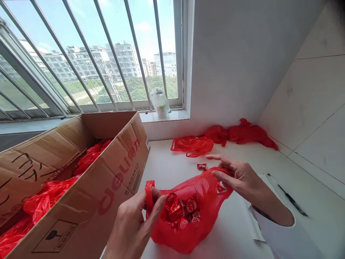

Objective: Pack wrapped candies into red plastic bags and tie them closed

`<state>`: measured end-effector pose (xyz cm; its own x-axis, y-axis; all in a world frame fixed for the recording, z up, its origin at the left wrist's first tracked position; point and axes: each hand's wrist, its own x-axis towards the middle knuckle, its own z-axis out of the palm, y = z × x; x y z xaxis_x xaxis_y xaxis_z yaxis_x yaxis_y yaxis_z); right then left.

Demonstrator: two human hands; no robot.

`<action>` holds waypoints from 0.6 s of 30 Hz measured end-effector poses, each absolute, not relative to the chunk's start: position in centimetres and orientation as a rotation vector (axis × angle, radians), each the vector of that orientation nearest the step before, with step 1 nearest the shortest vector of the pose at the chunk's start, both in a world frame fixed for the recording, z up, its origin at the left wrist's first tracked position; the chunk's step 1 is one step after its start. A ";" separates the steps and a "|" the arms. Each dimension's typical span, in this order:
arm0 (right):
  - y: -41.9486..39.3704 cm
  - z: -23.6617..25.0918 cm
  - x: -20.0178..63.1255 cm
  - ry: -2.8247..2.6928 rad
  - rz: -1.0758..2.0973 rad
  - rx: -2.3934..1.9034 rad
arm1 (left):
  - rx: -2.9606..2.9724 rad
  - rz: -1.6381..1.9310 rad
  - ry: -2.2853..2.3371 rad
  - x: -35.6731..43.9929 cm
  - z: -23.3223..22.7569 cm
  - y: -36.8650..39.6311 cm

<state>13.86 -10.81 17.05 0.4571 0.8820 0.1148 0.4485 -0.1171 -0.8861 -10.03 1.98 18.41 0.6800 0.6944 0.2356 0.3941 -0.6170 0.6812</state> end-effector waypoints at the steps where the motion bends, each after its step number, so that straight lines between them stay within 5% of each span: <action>1: -10.4 17.8 14.0 -1.054 0.557 -1.600 | 2.148 0.737 0.821 -9.8 19.2 2.6; 7: -8.8 19.2 14.1 -0.713 0.277 -1.106 | 1.770 1.070 0.864 -10.2 22.2 4.6; 14: -8.3 15.9 15.2 -0.926 0.390 -1.379 | 2.512 0.422 0.836 -11.1 20.8 5.9; 18: -8.7 15.8 16.0 -0.974 0.392 -1.563 | 2.581 0.437 0.838 -11.4 19.7 6.6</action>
